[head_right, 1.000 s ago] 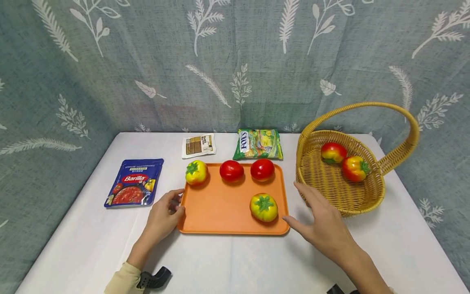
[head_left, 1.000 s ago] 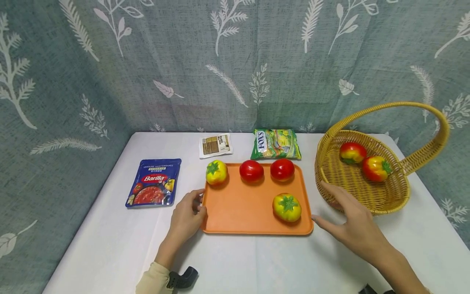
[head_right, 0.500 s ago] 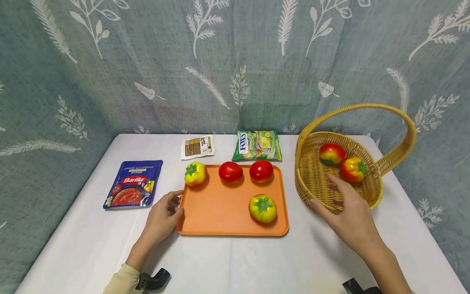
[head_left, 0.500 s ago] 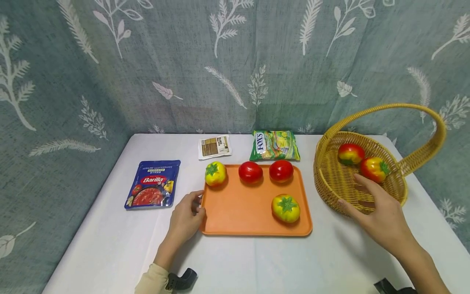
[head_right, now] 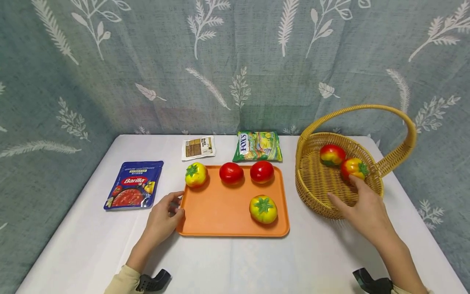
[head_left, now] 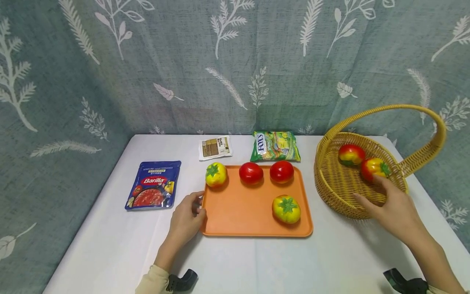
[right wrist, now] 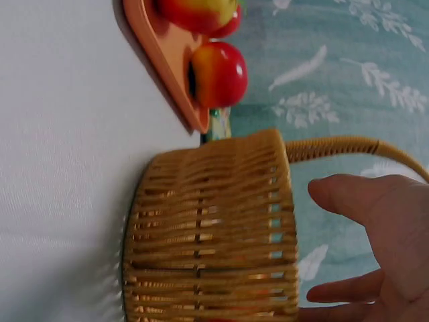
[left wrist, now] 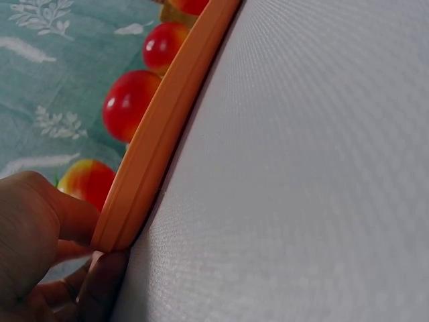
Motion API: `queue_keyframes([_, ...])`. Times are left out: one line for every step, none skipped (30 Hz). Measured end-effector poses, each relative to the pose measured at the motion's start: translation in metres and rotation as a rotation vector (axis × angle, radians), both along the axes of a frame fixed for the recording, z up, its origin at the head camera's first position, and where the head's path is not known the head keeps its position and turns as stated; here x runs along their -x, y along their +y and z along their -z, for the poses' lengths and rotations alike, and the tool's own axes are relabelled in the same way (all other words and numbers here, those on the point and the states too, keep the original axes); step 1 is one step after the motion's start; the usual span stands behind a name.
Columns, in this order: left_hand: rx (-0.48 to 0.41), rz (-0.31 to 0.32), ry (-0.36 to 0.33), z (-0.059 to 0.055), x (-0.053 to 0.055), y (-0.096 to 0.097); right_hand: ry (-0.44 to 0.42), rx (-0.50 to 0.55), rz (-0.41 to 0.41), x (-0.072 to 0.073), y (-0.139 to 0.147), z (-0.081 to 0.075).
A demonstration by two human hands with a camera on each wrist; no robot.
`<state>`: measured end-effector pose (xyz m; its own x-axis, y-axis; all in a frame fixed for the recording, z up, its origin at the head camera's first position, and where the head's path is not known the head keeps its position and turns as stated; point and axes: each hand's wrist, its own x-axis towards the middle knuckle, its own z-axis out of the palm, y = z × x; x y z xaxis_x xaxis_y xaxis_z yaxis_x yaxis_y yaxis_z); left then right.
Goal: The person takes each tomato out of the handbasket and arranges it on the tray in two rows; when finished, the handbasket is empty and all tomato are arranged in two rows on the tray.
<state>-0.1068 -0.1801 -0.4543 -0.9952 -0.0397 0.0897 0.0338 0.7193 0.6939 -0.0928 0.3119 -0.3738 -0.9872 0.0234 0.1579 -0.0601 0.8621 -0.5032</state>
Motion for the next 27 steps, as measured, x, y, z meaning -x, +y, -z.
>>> queue_keyframes([0.001,0.002,0.003,0.0,0.0,0.0,-0.006,-0.005,0.005,0.001,0.002,0.001])
queue_keyframes([0.0,0.003,0.004,0.0,0.0,0.0,-0.013,-0.007,0.01,0.002,0.003,0.001])
queue_keyframes([0.0,0.005,0.005,0.0,0.0,0.0,-0.009,-0.007,0.012,0.003,0.005,0.002])
queue_keyframes([-0.001,0.004,0.005,0.0,0.0,-0.001,-0.011,-0.009,0.015,0.004,0.006,0.003])
queue_keyframes([-0.003,0.003,0.005,0.0,-0.001,-0.001,-0.013,-0.009,0.019,0.005,0.007,0.003])
queue_keyframes([-0.004,0.002,0.005,0.001,-0.001,-0.001,-0.02,-0.012,0.023,0.007,0.009,0.003])
queue_keyframes([-0.006,0.001,0.006,0.001,-0.001,-0.001,-0.035,-0.014,0.027,0.008,0.011,0.003])
queue_keyframes([-0.006,0.0,0.003,0.001,-0.001,-0.001,-0.05,-0.019,0.033,0.009,0.012,0.002])
queue_keyframes([-0.004,-0.001,0.0,0.001,-0.001,-0.001,-0.065,-0.021,0.04,0.011,0.014,0.001])
queue_keyframes([-0.005,0.0,-0.002,0.001,-0.001,-0.001,-0.089,-0.028,0.053,0.013,0.016,0.0])
queue_keyframes([-0.006,0.001,-0.003,0.001,-0.001,-0.001,-0.108,-0.034,0.066,0.015,0.017,-0.001])
queue_keyframes([-0.006,0.002,-0.004,0.001,0.0,-0.001,-0.126,-0.041,0.078,0.017,0.018,-0.002])
queue_keyframes([-0.007,0.002,-0.006,0.001,0.0,-0.001,-0.146,-0.047,0.088,0.019,0.019,-0.002])
queue_keyframes([-0.006,0.001,-0.012,0.001,0.0,-0.001,-0.159,-0.054,0.094,0.021,0.02,-0.002])
queue_keyframes([-0.007,0.002,-0.01,0.001,0.0,-0.001,-0.17,-0.058,0.1,0.023,0.021,-0.002])
queue_keyframes([-0.008,0.003,-0.012,0.001,0.0,-0.001,-0.174,-0.066,0.106,0.025,0.022,-0.001])
queue_keyframes([-0.008,0.002,-0.015,0.001,0.0,0.0,-0.174,-0.071,0.107,0.027,0.022,0.0])
queue_keyframes([-0.007,0.001,-0.019,0.001,0.0,0.0,-0.18,-0.072,0.108,0.028,0.023,0.0])
queue_keyframes([-0.009,-0.001,-0.025,0.0,0.0,0.0,-0.18,-0.076,0.108,0.03,0.024,0.001])
queue_keyframes([-0.007,-0.002,-0.03,0.0,0.0,0.001,-0.172,-0.078,0.105,0.031,0.025,0.001])
queue_keyframes([-0.007,-0.003,-0.032,-0.001,0.0,0.001,-0.168,-0.08,0.11,0.033,0.025,0.002])
queue_keyframes([-0.006,-0.005,-0.038,-0.001,-0.001,0.001,-0.168,-0.078,0.113,0.034,0.025,0.002])
queue_keyframes([-0.006,-0.007,-0.039,-0.001,-0.001,0.001,-0.171,-0.079,0.117,0.036,0.026,0.002])
queue_keyframes([-0.006,-0.009,-0.039,-0.001,-0.001,0.001,-0.173,-0.079,0.122,0.038,0.026,0.002])
queue_keyframes([-0.004,-0.01,-0.039,-0.001,0.0,0.001,-0.173,-0.078,0.127,0.04,0.027,0.002])
queue_keyframes([-0.003,-0.011,-0.037,-0.001,0.0,0.001,-0.176,-0.073,0.134,0.042,0.027,0.002])
queue_keyframes([-0.004,-0.011,-0.033,-0.001,0.0,0.0,-0.183,-0.07,0.143,0.045,0.027,0.003])
